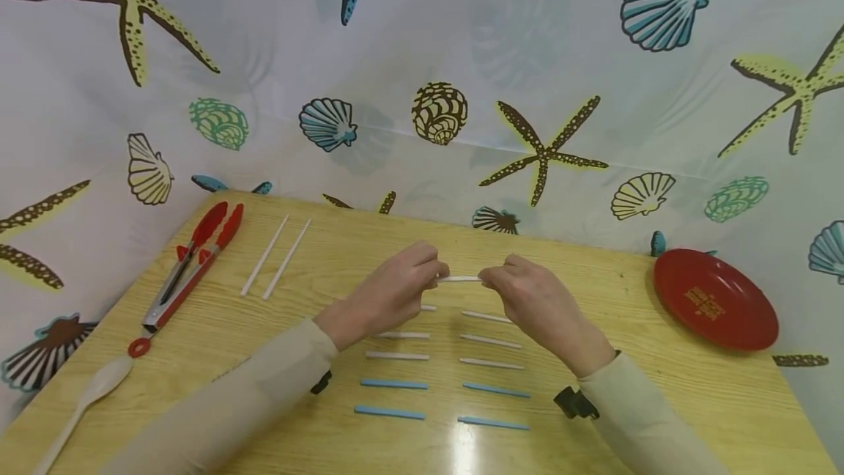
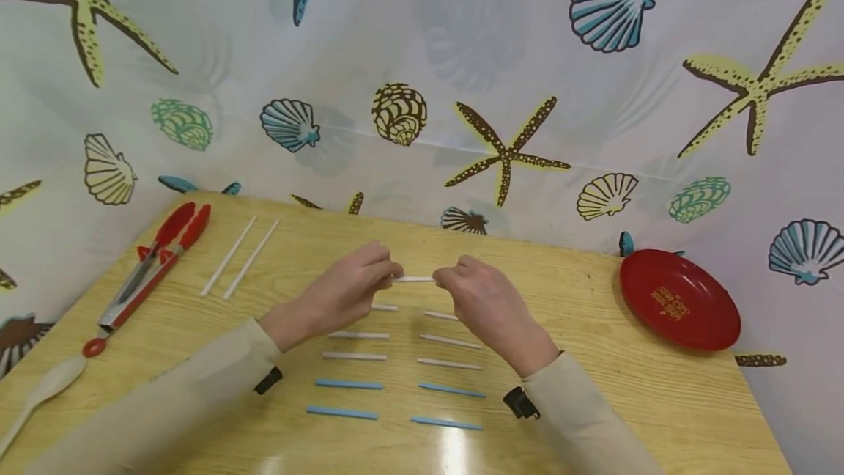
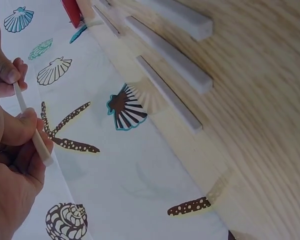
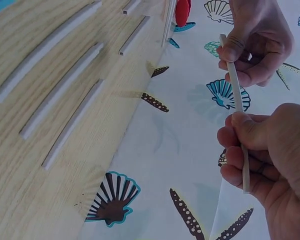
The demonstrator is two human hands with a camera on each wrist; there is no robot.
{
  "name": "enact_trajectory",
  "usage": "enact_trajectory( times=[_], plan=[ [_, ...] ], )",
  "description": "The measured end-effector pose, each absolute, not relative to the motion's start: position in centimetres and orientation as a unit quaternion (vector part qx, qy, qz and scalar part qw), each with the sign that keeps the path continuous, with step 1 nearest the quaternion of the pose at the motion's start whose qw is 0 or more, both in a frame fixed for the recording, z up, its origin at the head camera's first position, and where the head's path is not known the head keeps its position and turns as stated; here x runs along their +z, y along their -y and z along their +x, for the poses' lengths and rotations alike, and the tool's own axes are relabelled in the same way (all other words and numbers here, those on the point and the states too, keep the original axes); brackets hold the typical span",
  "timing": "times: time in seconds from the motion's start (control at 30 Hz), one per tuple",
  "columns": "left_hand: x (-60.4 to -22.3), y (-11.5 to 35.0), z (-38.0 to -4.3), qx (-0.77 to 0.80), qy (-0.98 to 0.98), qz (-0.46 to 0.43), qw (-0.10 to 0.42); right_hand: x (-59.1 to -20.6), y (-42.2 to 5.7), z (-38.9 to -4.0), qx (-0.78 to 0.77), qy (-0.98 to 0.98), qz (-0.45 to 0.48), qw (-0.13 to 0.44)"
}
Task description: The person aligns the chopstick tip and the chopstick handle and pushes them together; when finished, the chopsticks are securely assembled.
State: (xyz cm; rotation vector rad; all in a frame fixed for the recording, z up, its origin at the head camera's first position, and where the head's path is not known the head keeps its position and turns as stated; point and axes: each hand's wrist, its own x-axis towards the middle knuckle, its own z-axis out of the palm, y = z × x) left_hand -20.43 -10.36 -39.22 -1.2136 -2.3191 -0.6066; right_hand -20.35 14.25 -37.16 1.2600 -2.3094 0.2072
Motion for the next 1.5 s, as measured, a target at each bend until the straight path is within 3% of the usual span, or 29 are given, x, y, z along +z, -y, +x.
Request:
enact_trajectory(
  times=[0.17, 0.37, 0.63, 0.9, 1.03, 1.17, 1.37, 1.5],
  plan=[
    [-39.3, 10.2, -20.4, -0.228, 0.848, -0.427, 0.217, -37.1, -14.2, -20.4, 0.067, 0.849, 0.463, 0.244],
    [-38.8, 9.9, -19.9, -0.134, 0.898, -0.385, 0.169, -37.8, -14.1, -20.5, 0.072, 0.858, 0.462, 0.212],
    [-39.1, 9.0, -19.8, -0.014, 0.895, -0.38, 0.235, -37.8, -13.5, -20.3, 0.069, 0.869, 0.45, 0.195],
    [-38.7, 9.3, -19.8, 0.012, 0.902, -0.371, 0.22, -37.6, -13.4, -21.0, 0.062, 0.854, 0.438, 0.272],
    [-38.0, 10.9, -20.6, -0.122, 0.926, -0.332, 0.13, -37.5, -14.0, -21.5, 0.083, 0.857, 0.411, 0.3],
    [-37.6, 13.8, -22.2, -0.262, 0.929, -0.261, 0.02, -37.9, -14.7, -21.7, 0.106, 0.87, 0.397, 0.272],
    [-37.7, 17.9, -24.0, -0.414, 0.885, -0.168, -0.128, -39.5, -15.3, -21.3, 0.119, 0.904, 0.38, 0.154],
    [-38.0, 20.0, -25.0, -0.472, 0.851, -0.128, -0.188, -40.6, -15.7, -21.1, 0.147, 0.917, 0.368, 0.045]
  ],
)
